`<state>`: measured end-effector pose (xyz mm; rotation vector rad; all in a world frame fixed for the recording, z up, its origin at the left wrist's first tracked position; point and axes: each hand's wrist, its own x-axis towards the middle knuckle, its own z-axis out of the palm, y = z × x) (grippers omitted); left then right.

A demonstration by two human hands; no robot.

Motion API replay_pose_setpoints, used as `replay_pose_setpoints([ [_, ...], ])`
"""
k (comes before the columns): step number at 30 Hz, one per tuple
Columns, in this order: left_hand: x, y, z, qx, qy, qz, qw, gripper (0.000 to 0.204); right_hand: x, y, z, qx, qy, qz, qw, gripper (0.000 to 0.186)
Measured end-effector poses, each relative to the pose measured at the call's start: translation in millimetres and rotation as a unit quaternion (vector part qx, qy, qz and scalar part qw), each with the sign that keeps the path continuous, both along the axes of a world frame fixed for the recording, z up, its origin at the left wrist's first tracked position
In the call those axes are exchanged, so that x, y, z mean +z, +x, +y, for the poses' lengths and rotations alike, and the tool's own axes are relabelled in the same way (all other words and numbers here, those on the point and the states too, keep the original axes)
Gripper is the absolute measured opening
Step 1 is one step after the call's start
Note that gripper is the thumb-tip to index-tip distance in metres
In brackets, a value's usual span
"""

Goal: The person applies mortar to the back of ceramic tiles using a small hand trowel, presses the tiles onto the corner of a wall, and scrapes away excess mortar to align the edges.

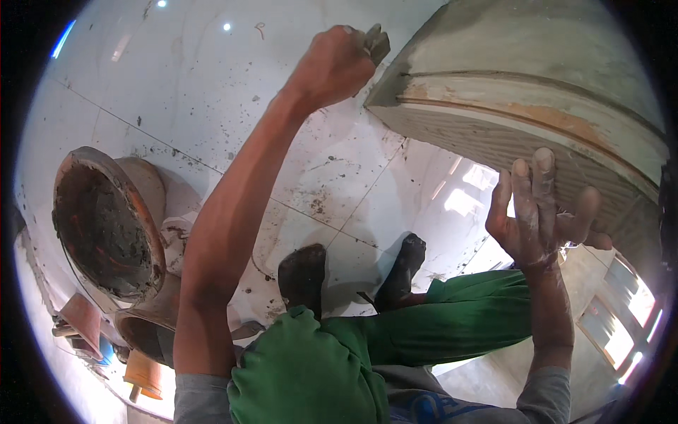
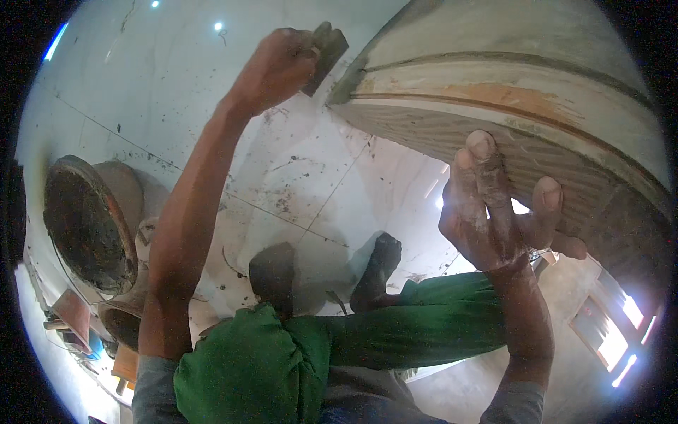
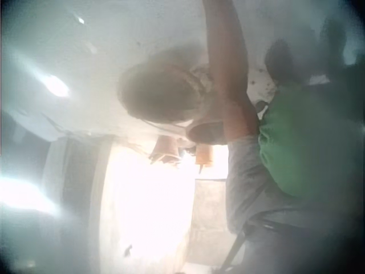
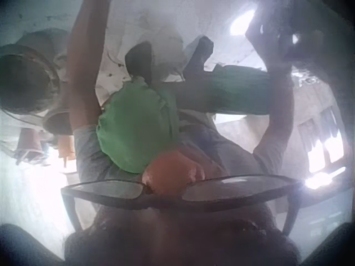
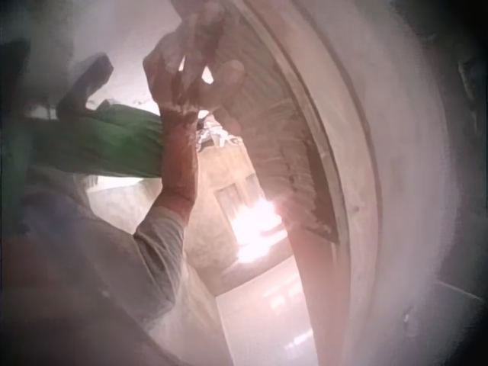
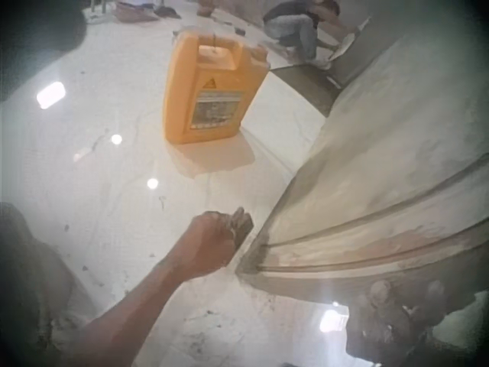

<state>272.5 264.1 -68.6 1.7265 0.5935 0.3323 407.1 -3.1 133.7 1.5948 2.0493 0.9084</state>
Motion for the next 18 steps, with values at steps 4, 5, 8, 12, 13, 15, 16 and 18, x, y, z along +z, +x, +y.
replay_pose_setpoints([
  [4,-30.4,29.4,-8.6,-0.027,0.016,0.068,0.997,0.02,-1.1,1.9,-2.4,-0.006,0.019,0.02,1.0,0.036],
  [5,-30.2,32.9,-10.4,-0.027,0.015,0.067,0.997,0.02,-0.6,1.6,-2.0,-0.006,0.018,0.019,1.0,0.036],
  [8,-26.4,34.3,-14.3,-0.017,-0.01,0.053,0.998,0.026,-1.7,0.2,-0.4,-0.006,0.008,0.02,1.0,0.036],
  [12,-1.4,21.2,-14.0,-0.029,-0.017,0.002,0.999,0.025,3.5,0.4,-2.3,-0.01,-0.006,0.01,1.0,0.036],
  [13,7.6,14.1,-6.0,-0.017,-0.071,-0.019,0.997,0.026,4.2,-0.1,-0.3,-0.01,-0.007,0.008,1.0,0.035],
  [15,10.5,11.7,2.9,-0.014,-0.062,-0.007,0.998,0.025,3.6,0.0,-0.7,-0.01,-0.008,0.007,1.0,0.035],
  [16,11.2,10.3,6.7,-0.011,-0.053,0.006,0.999,0.025,0.9,-0.8,-3.2,-0.008,-0.005,0.01,1.0,0.035],
  [18,-3.8,22.4,11.2,-0.018,-0.011,0.019,1.0,0.024,-9.2,11.0,-13.1,-0.009,0.027,0.016,0.999,0.035],
])
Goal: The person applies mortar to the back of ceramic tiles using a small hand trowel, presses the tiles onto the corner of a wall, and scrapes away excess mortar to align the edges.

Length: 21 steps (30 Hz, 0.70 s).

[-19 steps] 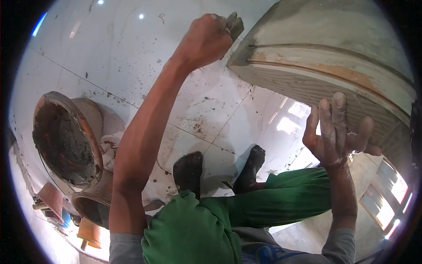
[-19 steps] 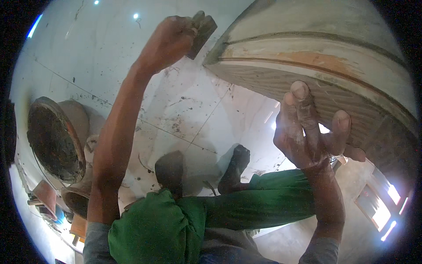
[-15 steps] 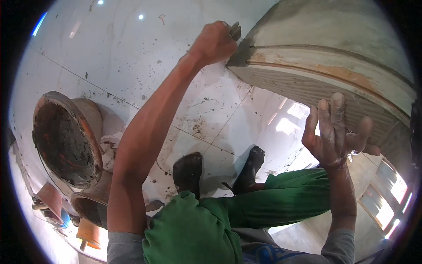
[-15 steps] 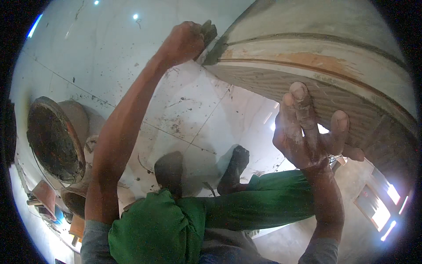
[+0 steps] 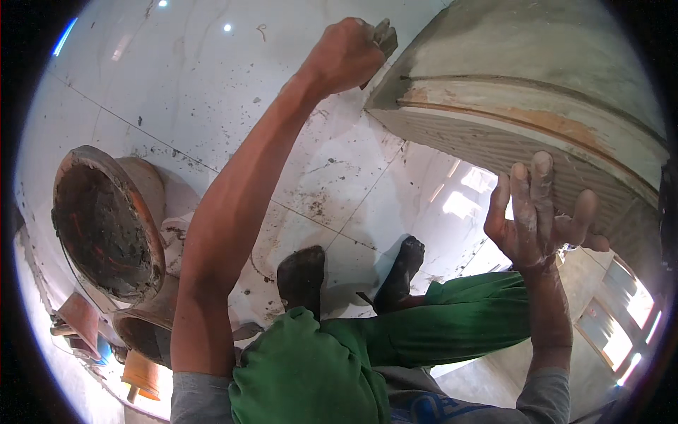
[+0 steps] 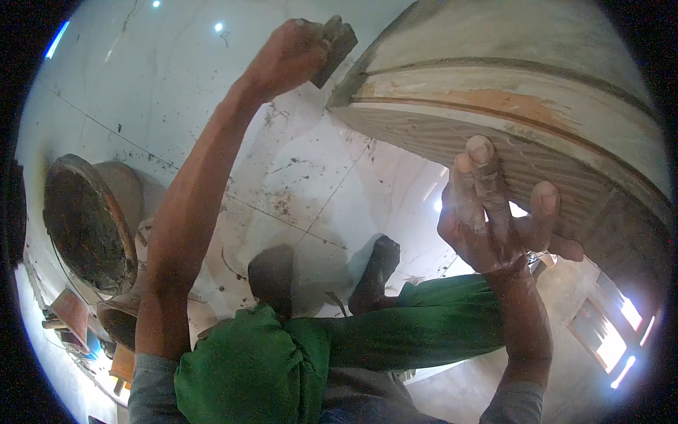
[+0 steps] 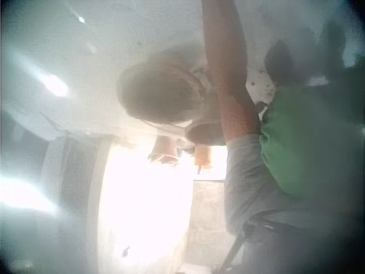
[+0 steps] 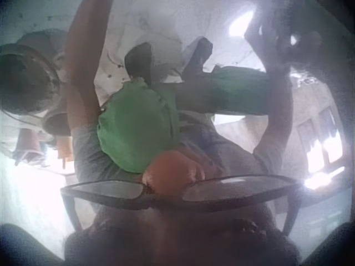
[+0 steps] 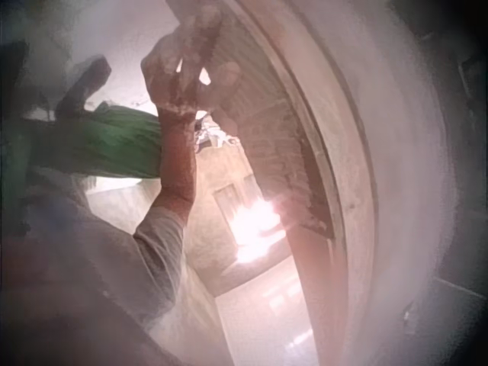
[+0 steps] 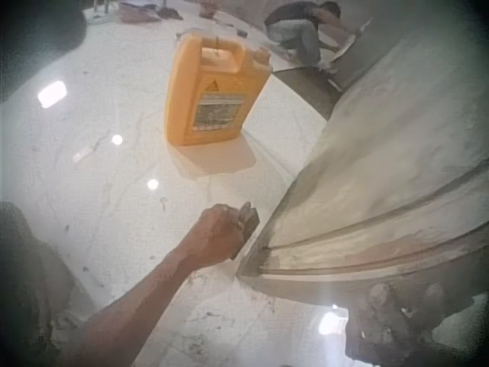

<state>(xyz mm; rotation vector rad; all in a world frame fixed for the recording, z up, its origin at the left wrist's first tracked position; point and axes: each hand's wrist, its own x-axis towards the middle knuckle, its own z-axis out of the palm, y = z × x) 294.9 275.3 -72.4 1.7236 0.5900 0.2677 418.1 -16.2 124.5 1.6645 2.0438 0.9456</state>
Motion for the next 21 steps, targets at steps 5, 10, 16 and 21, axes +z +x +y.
replay_pose_setpoints([
  [5,-20.4,34.3,-16.9,-0.006,0.069,0.052,0.996,0.023,5.6,-7.5,5.1,-0.015,-0.008,0.012,1.0,0.037],
  [10,-37.2,44.3,-17.8,-0.07,0.154,0.02,0.985,0.028,8.3,-16.6,13.0,-0.008,-0.022,0.014,1.0,0.034],
  [16,-1.6,37.2,6.5,0.009,0.001,0.003,1.0,0.03,10.8,-17.6,19.3,0.005,0.003,0.013,1.0,0.03],
  [21,-35.9,64.1,6.7,0.0,0.036,0.018,0.999,0.031,7.3,-20.2,24.9,0.022,0.017,0.081,0.996,0.025],
])
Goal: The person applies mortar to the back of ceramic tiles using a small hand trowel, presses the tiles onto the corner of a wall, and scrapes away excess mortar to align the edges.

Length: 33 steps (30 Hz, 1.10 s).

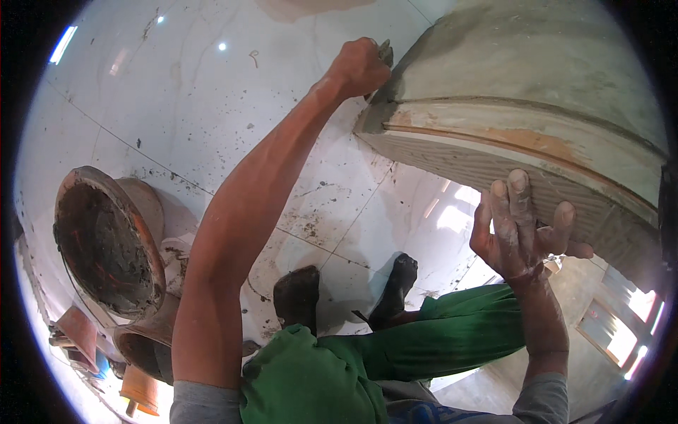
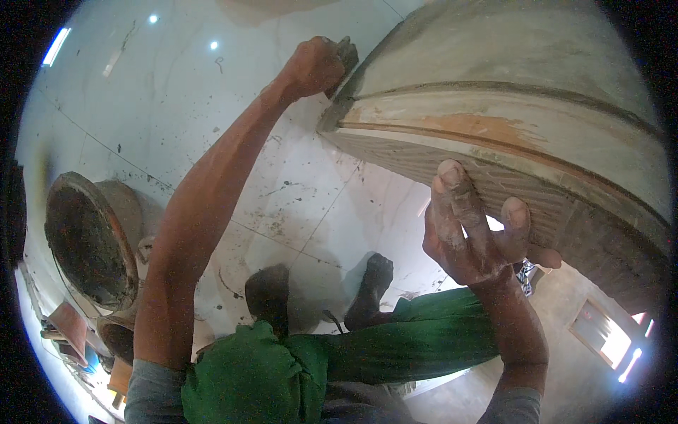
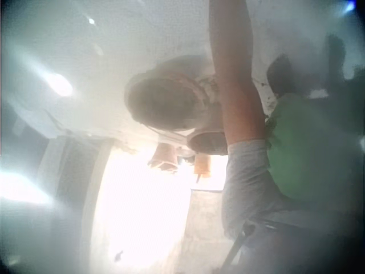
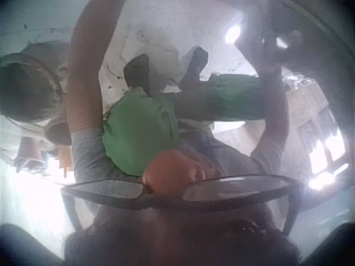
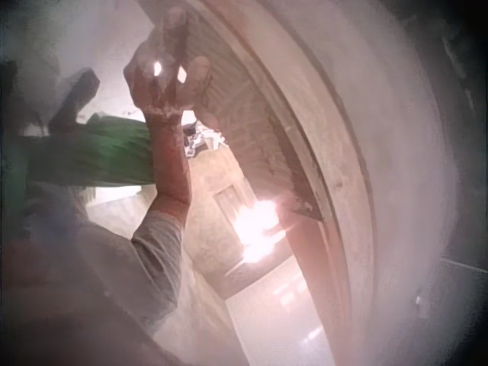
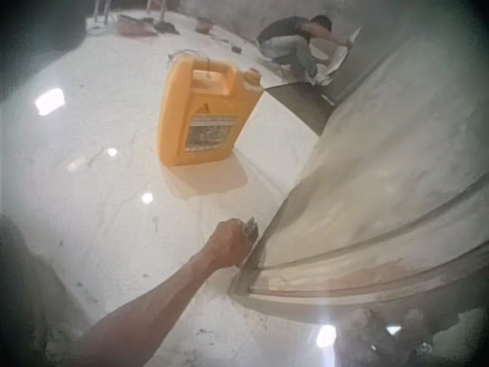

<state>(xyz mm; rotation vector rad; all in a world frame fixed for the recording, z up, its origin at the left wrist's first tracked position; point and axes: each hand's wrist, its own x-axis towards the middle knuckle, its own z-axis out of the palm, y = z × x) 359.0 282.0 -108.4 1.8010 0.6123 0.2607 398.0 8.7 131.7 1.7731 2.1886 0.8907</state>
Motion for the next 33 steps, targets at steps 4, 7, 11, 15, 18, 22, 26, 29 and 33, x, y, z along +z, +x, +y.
replay_pose_setpoints([
  [4,7.7,-9.0,-3.7,0.007,0.009,-0.006,1.0,0.029,-4.2,0.8,-1.9,0.018,0.039,-0.014,0.999,0.025],
  [7,29.1,-40.2,-3.4,-0.011,-0.128,-0.071,0.989,0.023,4.0,11.3,-13.8,-0.004,-0.02,-0.037,0.999,0.026],
  [11,20.1,-71.5,-15.5,-0.011,-0.043,-0.087,0.995,0.021,3.5,9.6,-16.4,-0.02,-0.036,-0.052,0.998,0.031],
  [15,22.1,-69.4,-48.8,0.002,0.048,-0.028,0.998,0.018,3.2,7.7,-17.6,-0.028,-0.037,-0.047,0.998,0.036],
  [18,23.3,-68.2,-65.9,0.017,0.021,-0.004,1.0,0.021,3.9,6.2,-16.5,-0.032,-0.041,-0.046,0.998,0.04],
  [22,28.3,-78.8,-70.6,-0.037,-0.045,-0.04,0.997,0.028,4.1,4.3,-14.0,-0.035,-0.045,-0.047,0.997,0.044],
  [26,29.0,-89.5,-85.3,-0.026,-0.021,-0.082,0.996,0.035,2.4,4.4,-13.7,-0.029,-0.044,-0.044,0.998,0.045],
  [29,40.8,-98.0,-94.1,-0.034,-0.042,-0.055,0.997,0.049,1.6,5.2,-14.5,-0.032,-0.042,-0.035,0.998,0.044],
  [33,58.9,-109.8,-102.3,-0.018,-0.008,-0.05,0.999,0.057,5.4,1.2,-8.0,-0.01,-0.065,-0.102,0.993,0.044],
])
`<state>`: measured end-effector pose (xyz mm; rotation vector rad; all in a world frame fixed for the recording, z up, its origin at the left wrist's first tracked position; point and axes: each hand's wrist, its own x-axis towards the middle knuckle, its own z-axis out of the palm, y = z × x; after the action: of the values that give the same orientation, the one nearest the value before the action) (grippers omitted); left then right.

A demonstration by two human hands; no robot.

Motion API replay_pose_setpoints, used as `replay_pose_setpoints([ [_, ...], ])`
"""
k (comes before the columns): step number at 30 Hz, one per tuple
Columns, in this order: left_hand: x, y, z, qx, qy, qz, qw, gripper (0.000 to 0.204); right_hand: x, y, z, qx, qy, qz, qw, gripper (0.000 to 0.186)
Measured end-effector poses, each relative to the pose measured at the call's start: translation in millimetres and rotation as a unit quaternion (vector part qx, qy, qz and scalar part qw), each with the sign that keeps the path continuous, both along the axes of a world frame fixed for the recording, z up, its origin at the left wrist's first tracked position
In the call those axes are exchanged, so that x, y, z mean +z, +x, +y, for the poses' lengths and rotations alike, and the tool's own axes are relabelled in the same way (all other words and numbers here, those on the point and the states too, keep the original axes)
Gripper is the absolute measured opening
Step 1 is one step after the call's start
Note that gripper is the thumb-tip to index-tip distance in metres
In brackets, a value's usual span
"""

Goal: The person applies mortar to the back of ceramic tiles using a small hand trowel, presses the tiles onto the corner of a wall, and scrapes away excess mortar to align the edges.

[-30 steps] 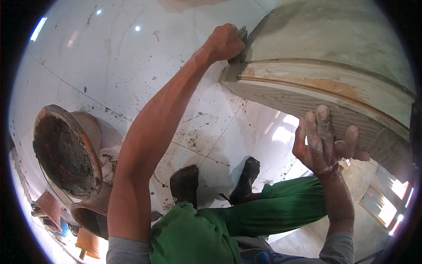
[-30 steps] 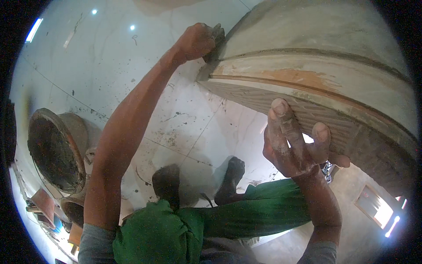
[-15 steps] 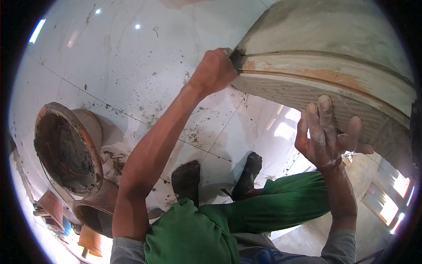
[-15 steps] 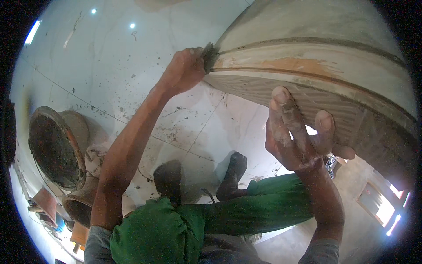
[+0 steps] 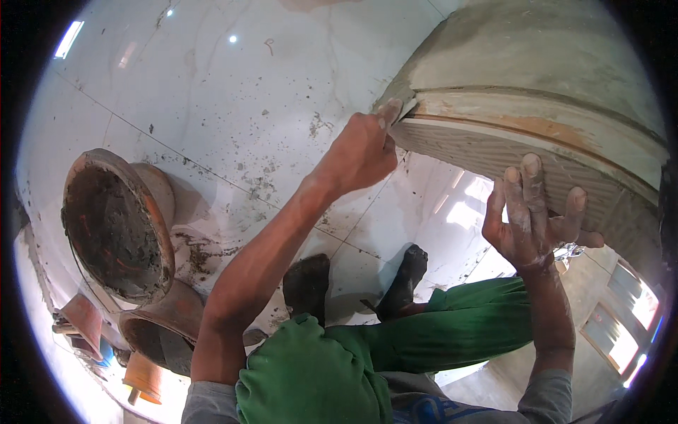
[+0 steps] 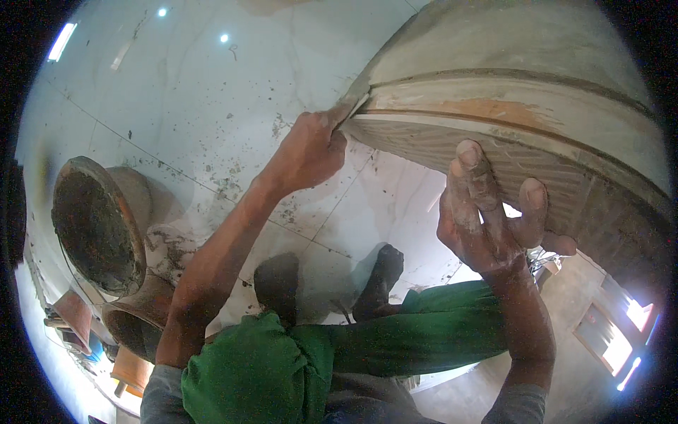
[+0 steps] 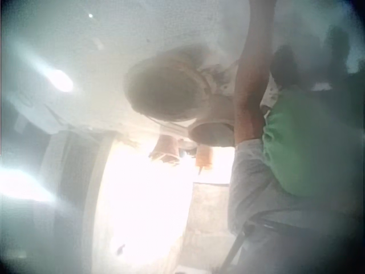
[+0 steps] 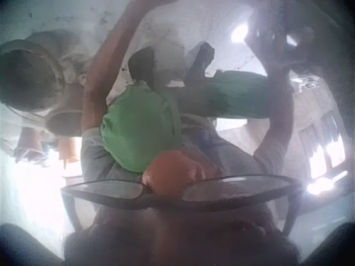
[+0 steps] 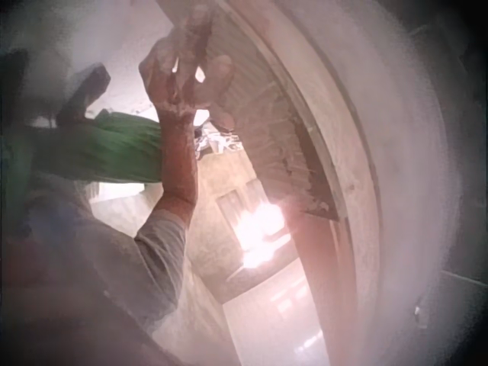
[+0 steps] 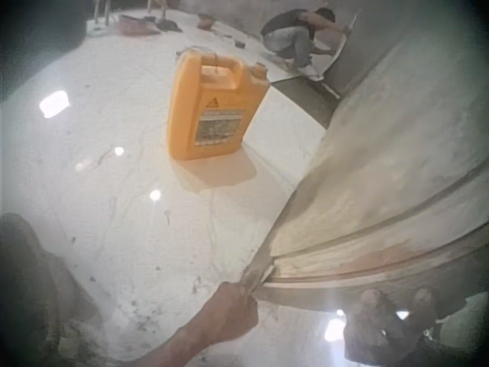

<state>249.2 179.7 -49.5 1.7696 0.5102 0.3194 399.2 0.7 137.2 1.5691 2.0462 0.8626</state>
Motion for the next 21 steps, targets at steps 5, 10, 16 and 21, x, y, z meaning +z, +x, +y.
replay_pose_setpoints([
  [5,23.5,-19.3,-5.6,-0.009,-0.008,0.004,1.0,0.059,-3.4,4.2,-4.9,-0.008,0.015,0.036,0.999,0.043],
  [10,47.2,-56.5,10.1,-0.027,-0.116,0.018,0.993,0.062,-4.3,10.4,-9.7,-0.013,0.032,0.04,0.999,0.041],
  [16,7.2,-37.7,38.8,0.089,-0.048,0.035,0.994,0.024,-1.7,6.5,-4.0,-0.006,0.035,0.051,0.998,0.034],
  [21,-33.0,12.0,43.6,0.069,0.011,0.026,0.997,0.02,-4.6,2.3,5.2,0.012,0.053,0.07,0.996,0.027],
])
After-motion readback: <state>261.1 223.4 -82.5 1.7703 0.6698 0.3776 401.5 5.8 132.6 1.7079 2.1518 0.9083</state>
